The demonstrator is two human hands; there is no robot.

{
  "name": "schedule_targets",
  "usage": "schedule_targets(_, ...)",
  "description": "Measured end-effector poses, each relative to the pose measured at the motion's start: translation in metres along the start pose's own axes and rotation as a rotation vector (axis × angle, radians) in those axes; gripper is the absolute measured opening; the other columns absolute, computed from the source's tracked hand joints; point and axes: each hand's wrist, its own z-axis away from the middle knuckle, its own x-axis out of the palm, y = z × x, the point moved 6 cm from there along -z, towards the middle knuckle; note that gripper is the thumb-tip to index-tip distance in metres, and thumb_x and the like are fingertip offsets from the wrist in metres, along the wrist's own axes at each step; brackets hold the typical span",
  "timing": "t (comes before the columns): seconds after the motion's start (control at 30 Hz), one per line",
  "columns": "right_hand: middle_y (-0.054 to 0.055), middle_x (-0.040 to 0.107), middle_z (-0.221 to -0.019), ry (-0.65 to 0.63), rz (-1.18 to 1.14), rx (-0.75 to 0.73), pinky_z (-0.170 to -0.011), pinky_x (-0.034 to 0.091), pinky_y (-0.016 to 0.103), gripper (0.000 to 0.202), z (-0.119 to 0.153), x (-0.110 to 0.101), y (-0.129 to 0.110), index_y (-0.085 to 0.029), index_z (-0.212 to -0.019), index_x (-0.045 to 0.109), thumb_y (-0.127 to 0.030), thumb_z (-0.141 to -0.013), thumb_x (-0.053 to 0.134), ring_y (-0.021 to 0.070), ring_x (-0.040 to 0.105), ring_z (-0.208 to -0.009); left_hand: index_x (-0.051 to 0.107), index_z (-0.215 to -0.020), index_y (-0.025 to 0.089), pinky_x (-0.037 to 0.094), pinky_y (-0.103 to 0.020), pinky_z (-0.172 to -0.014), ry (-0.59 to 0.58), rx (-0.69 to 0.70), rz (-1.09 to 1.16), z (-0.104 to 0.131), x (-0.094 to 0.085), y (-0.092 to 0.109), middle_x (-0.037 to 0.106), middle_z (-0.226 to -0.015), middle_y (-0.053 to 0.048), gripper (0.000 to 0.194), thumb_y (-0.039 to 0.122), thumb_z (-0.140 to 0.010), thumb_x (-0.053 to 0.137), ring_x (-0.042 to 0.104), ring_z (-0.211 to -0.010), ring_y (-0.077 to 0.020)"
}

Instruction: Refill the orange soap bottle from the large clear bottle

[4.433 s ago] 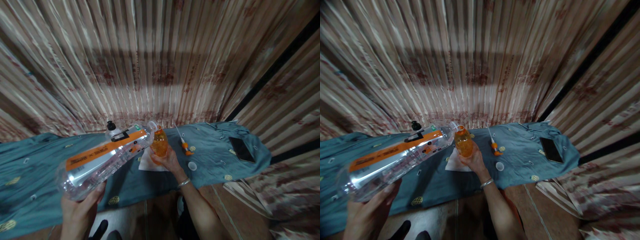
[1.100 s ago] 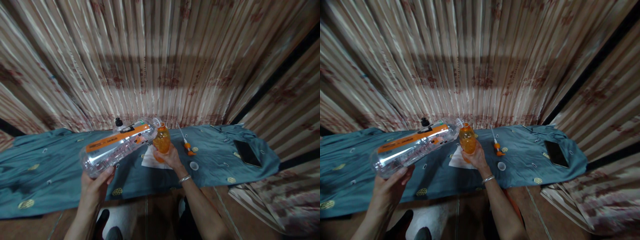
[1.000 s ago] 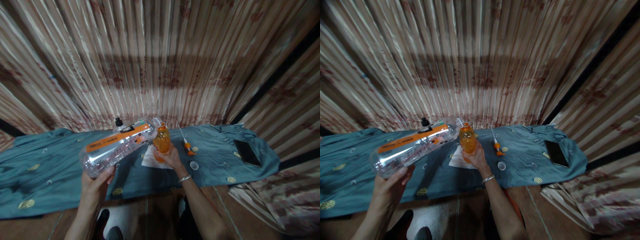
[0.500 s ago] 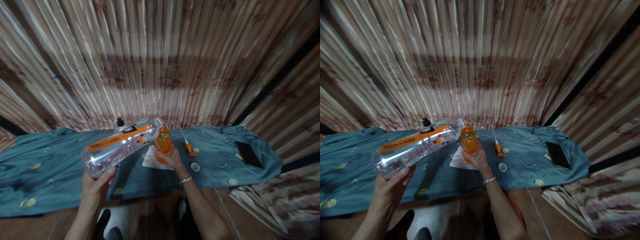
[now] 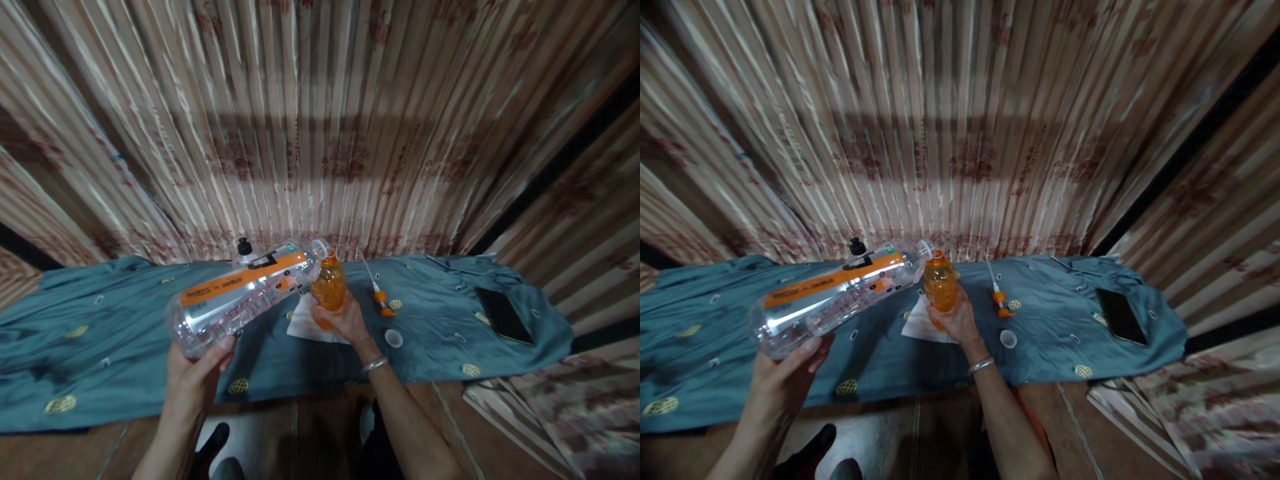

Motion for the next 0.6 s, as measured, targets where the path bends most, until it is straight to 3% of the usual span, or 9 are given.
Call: schedule_targets(0.6, 0.011, 0.086, -0.126, 0.004, -0.040, -0.001, -0.108, 0.067, 0.051, 0.057, 0.0003, 0.0002, -0.0019, -0.024, -0.118, 0.075, -0.038, -0.066, 0.095, 0.0343, 0.083, -0.117, 0.080, -0.093, 0.017, 0.034, -0.019, -0.039, -0.044, 0.012, 0.002, -0.0061, -0.0091, -0.0062, 0.067, -0.072, 0.000, 0.046, 0.027, -0.054, 0.103, 0.047, -0.049, -0.0078)
